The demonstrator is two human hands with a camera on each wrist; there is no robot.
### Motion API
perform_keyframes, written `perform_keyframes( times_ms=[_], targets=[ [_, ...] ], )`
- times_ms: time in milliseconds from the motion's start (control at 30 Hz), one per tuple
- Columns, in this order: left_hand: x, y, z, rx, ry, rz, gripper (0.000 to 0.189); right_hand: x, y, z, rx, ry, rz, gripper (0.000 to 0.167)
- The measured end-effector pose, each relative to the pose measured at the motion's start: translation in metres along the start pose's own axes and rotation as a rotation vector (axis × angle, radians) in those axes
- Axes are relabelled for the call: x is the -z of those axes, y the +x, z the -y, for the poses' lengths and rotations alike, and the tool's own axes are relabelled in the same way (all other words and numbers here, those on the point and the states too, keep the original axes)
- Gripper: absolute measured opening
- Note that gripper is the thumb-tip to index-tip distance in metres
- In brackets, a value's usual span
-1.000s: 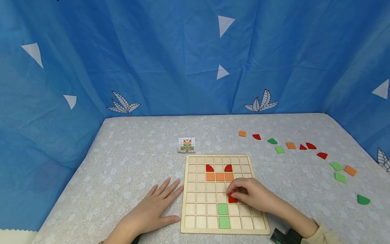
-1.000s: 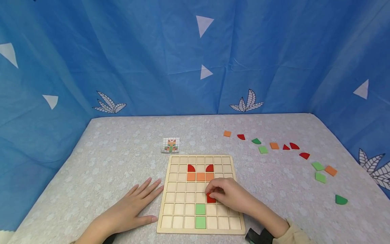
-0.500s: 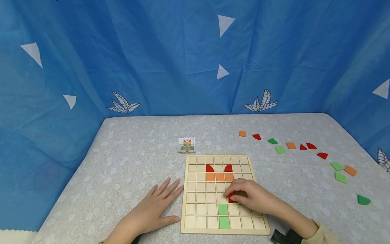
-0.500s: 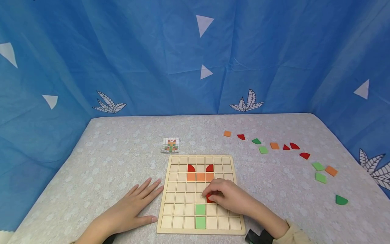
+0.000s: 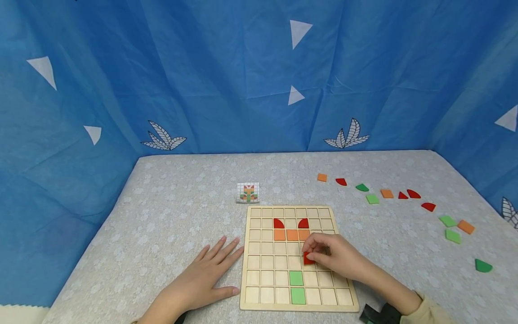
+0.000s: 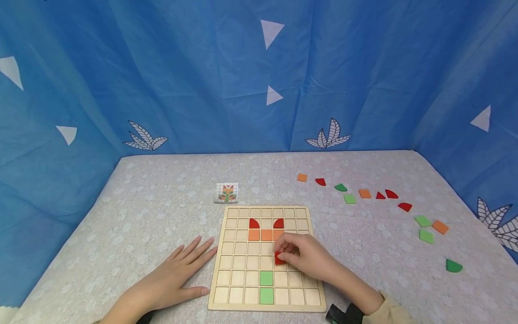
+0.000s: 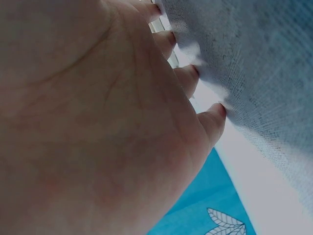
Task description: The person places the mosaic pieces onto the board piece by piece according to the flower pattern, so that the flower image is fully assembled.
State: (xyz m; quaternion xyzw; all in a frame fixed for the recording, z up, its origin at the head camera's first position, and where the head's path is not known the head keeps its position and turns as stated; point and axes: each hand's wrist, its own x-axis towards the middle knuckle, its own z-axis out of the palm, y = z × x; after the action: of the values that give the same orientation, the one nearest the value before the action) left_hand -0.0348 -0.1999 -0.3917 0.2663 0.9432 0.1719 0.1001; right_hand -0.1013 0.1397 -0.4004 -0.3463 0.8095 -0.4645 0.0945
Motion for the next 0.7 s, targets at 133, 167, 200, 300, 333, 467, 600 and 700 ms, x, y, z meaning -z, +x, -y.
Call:
perform_keyframes(
  times_ms=[133, 167, 200, 300, 333, 467, 600, 700],
  targets=[
    [0.0002, 0.0, -0.0001, 0.0, -0.001, 0.0, 0.08, 0.001, -0.0005, -0.0013, 0.028, 0.011, 0.002, 0.01],
    [0.0002, 0.0001, -0.0002, -0.001, -0.001, -0.001, 0.08, 0.0012, -0.0006, -0.0018, 0.039, 0.005, 0.003, 0.012],
    [0.0003, 0.0001, -0.0002, -0.003, -0.001, -0.002, 0.08, 0.0014, -0.0006, -0.0023, 0.052, -0.004, 0.004, 0.013],
    [0.0005, 0.0002, -0.0003, -0.006, -0.002, -0.003, 0.08, 0.0015, -0.0002, -0.0029, 0.089, -0.03, 0.017, 0.018],
    [0.0007, 0.0002, -0.0004, -0.007, -0.003, -0.004, 0.08, 0.0014, 0.0, -0.0029, 0.099, -0.039, 0.025, 0.017],
    [0.001, -0.0002, -0.0007, -0.008, -0.004, -0.006, 0.08, 0.0012, 0.0003, -0.0014, 0.091, -0.048, 0.062, 0.016],
    [0.001, -0.0002, -0.0006, -0.009, 0.0, -0.007, 0.079, 0.0012, -0.0001, -0.0019, 0.09, -0.042, 0.072, 0.017],
    [0.0008, 0.0, -0.0002, -0.009, 0.001, -0.007, 0.079, 0.0006, -0.0002, -0.0055, 0.131, -0.035, 0.054, 0.017]
  ],
)
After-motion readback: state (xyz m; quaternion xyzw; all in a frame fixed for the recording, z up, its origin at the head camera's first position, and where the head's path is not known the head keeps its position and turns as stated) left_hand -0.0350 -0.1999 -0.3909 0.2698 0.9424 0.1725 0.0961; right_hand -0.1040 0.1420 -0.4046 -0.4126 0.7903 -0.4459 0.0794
